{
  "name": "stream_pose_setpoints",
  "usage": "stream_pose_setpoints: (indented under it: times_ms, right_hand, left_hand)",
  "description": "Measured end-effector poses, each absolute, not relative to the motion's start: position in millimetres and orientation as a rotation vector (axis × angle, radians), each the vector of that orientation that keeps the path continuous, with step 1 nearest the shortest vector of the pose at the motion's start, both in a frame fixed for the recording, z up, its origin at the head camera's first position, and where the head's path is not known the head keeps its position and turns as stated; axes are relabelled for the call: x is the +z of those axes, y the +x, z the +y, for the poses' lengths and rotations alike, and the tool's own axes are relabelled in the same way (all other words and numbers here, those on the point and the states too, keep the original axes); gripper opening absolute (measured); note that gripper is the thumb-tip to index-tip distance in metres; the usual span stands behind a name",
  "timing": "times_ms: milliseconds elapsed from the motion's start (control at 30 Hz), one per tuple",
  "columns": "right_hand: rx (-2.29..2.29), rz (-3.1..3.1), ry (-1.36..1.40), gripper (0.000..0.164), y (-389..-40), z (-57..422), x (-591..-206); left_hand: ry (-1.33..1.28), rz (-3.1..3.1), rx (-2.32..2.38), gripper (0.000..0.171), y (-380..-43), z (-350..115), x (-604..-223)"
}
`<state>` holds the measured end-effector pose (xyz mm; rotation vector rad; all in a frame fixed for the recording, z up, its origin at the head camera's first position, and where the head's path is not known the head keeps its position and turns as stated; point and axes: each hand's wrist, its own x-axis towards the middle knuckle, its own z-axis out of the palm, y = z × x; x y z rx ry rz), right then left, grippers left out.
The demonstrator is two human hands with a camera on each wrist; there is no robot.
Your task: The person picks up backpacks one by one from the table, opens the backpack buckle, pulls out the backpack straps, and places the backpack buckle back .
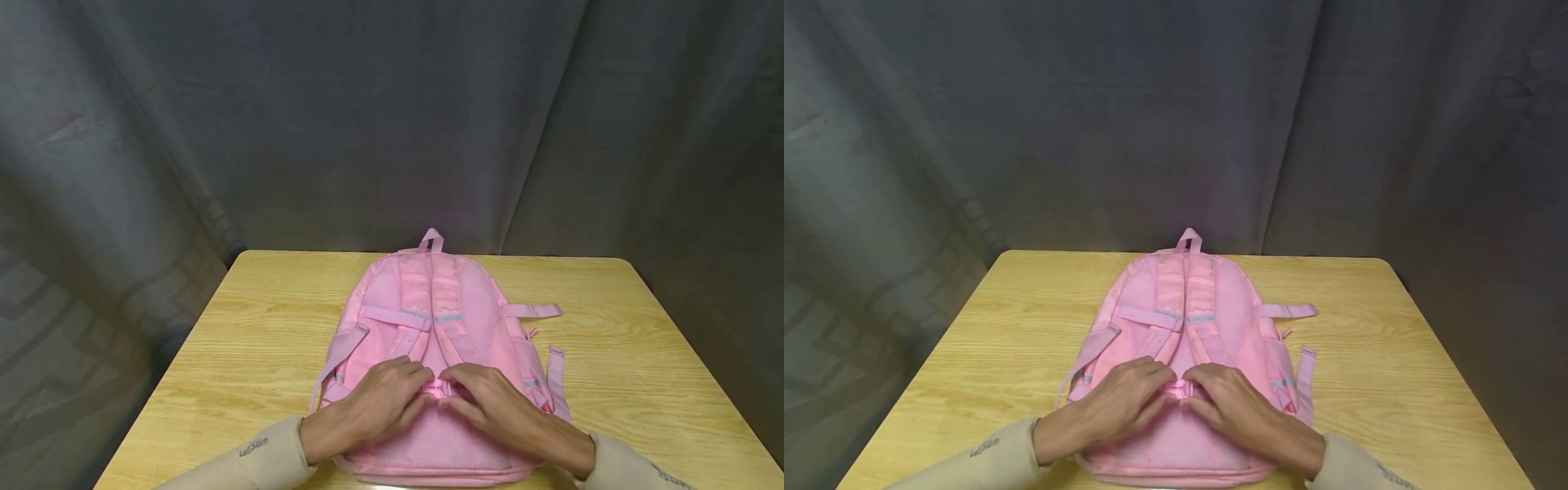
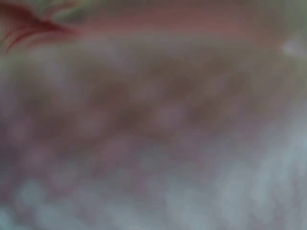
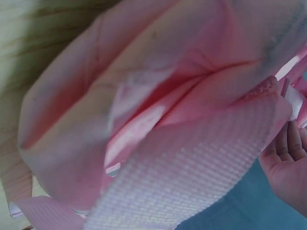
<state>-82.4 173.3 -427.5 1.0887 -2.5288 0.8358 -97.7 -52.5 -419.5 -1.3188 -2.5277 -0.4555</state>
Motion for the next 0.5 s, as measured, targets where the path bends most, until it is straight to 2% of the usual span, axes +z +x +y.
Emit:
stream_pose_setpoints:
  times_ms: [500]
  right_hand:
    - [0.852, -2.515, 1.085, 0.020, -83.7, 174.6, -427.7]
  left_hand:
    - [-1.317, -2.537, -0.465, 0.014, -98.6, -53.0, -420.1]
